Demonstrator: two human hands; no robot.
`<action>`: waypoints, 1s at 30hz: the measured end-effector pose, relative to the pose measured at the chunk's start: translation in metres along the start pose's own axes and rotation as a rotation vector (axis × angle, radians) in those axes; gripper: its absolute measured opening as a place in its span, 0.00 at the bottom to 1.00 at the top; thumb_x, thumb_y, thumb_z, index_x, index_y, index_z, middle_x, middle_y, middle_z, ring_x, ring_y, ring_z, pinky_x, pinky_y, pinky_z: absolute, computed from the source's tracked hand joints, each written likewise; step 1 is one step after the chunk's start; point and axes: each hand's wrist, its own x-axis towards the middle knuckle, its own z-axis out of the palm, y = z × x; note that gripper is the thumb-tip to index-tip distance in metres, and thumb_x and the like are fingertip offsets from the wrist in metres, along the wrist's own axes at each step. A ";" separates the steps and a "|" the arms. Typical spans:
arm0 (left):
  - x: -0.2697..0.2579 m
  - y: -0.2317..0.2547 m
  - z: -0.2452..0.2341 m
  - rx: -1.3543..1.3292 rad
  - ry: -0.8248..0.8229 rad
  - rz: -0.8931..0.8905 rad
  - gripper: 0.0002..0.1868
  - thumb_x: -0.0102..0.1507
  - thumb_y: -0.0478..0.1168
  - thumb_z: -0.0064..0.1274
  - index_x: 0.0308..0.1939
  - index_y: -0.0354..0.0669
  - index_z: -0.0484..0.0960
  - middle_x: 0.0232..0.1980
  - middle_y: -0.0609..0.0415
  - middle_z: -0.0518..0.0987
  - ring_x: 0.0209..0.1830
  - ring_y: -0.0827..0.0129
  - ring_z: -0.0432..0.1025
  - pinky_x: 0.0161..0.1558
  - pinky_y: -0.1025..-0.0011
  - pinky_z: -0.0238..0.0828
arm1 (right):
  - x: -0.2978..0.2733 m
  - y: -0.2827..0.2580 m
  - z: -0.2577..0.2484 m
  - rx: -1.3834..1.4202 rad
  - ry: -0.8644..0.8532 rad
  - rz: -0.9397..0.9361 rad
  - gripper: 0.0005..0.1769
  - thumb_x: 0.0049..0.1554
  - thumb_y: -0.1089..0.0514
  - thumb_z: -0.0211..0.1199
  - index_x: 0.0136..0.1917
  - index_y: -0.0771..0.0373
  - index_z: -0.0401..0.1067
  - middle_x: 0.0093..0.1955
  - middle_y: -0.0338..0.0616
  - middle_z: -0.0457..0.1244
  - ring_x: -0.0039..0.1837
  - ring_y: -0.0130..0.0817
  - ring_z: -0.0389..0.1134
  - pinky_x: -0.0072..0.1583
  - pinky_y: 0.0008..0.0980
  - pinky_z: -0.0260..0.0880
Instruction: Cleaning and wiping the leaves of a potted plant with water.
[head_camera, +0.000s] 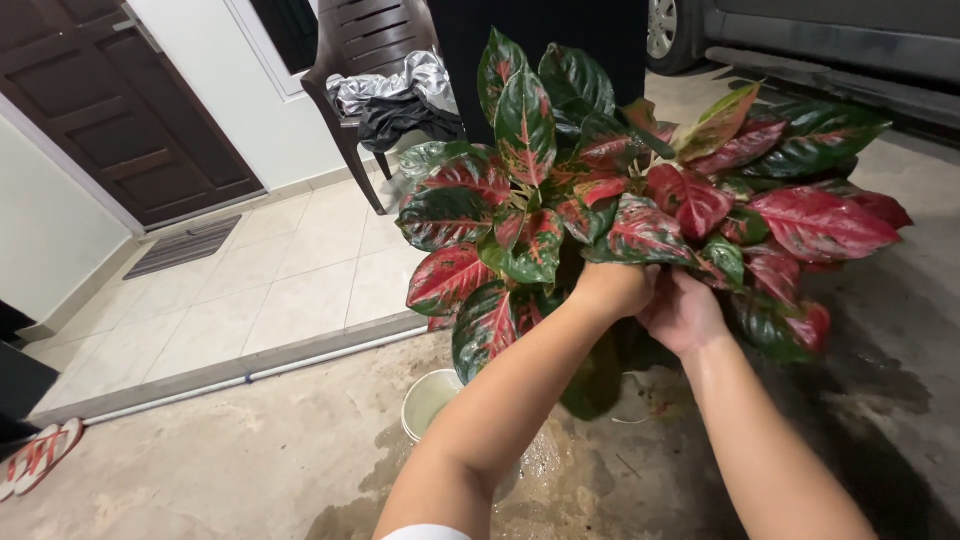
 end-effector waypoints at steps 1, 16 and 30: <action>0.001 -0.002 0.007 0.000 -0.002 -0.002 0.19 0.59 0.39 0.53 0.55 0.45 0.82 0.60 0.45 0.79 0.63 0.47 0.71 0.63 0.54 0.67 | 0.012 0.002 -0.016 0.001 0.002 0.001 0.17 0.70 0.46 0.52 0.64 0.56 0.71 0.61 0.36 0.68 0.64 0.34 0.68 0.68 0.41 0.66; -0.007 0.004 0.068 0.128 0.125 0.028 0.23 0.62 0.41 0.45 0.61 0.44 0.77 0.66 0.40 0.74 0.69 0.42 0.65 0.69 0.51 0.58 | -0.020 0.000 0.036 -0.100 -0.015 -0.224 0.27 0.69 0.41 0.45 0.70 0.59 0.68 0.71 0.47 0.64 0.71 0.42 0.65 0.73 0.45 0.63; -0.041 0.017 0.058 -0.163 -0.315 -0.004 0.32 0.70 0.57 0.35 0.65 0.36 0.73 0.69 0.31 0.71 0.71 0.39 0.63 0.70 0.53 0.56 | 0.020 -0.013 -0.031 -0.086 -0.100 -0.287 0.50 0.65 0.20 0.33 0.76 0.61 0.66 0.74 0.46 0.63 0.73 0.46 0.63 0.76 0.47 0.60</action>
